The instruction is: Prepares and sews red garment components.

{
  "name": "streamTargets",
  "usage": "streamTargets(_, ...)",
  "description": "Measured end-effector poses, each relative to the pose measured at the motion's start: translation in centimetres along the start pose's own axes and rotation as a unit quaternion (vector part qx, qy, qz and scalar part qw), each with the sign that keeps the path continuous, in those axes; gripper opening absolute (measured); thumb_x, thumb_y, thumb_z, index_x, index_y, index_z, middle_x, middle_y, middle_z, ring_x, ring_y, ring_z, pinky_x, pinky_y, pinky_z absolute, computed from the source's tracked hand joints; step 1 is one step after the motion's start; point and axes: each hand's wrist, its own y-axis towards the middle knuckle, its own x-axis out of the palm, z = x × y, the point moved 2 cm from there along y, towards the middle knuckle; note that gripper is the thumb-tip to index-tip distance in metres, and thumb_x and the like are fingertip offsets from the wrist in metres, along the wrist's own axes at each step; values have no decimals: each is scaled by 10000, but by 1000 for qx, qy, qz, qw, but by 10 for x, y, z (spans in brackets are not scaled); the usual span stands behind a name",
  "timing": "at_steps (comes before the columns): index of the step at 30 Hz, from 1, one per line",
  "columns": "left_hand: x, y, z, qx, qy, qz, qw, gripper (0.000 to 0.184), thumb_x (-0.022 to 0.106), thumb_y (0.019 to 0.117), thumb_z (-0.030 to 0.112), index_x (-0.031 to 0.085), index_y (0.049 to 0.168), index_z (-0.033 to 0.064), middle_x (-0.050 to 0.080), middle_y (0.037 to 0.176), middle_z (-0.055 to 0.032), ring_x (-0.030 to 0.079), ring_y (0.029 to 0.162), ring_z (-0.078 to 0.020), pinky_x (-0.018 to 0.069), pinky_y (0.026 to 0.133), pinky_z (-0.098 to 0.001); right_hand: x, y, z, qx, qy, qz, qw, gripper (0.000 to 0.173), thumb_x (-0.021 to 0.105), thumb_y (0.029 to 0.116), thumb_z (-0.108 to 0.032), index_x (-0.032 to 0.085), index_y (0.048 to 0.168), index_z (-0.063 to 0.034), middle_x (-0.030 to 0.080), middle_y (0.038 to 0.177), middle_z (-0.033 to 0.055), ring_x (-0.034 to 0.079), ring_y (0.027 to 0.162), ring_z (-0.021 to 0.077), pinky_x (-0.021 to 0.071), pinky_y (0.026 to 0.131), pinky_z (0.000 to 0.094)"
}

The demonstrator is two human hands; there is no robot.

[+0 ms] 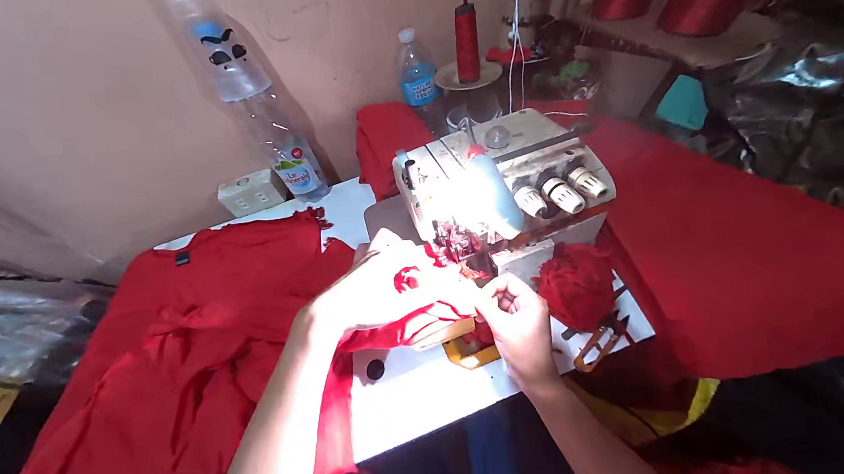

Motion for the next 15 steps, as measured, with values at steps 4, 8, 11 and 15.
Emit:
streamTargets(4, -13, -3, 15, 14, -50, -16, 999, 248, 612, 993, 201, 709, 1140, 27, 668, 1114, -90, 591, 1082, -142, 468, 964, -337, 1, -5, 0, -243, -126, 23, 962, 257, 739, 858, -125, 602, 1003, 37, 616, 923, 67, 557, 786, -12, 461, 698, 88)
streamTargets(8, -12, -4, 12, 116, -96, -48, 987, 301, 710, 881, 254, 708, 1099, 47, 674, 1039, 8, 595, 983, 21, 487, 883, -163, 12, 7, -22, -395, -273, 15, 877, 159, 730, 839, -231, 732, 902, -85, 651, 964, 160, 615, 945, 190, 488, 826, 209)
streamTargets(11, -14, -7, 20, 22, -27, 19, 999, 409, 756, 819, 150, 666, 1176, -27, 677, 1119, -148, 617, 1077, -215, 456, 983, -425, 16, 24, -42, -366, -222, -79, 900, 191, 657, 895, -200, 803, 875, -79, 735, 945, 126, 681, 921, 153, 544, 808, 244)
streamTargets(15, -14, -5, 12, 12, -15, 221, 975, 273, 757, 848, 82, 676, 1081, -35, 664, 1116, -207, 618, 1100, -323, 497, 958, -469, 13, 47, -67, -89, -56, -312, 944, 124, 615, 952, -99, 695, 951, -4, 666, 855, -34, 600, 771, -49, 514, 721, 142)
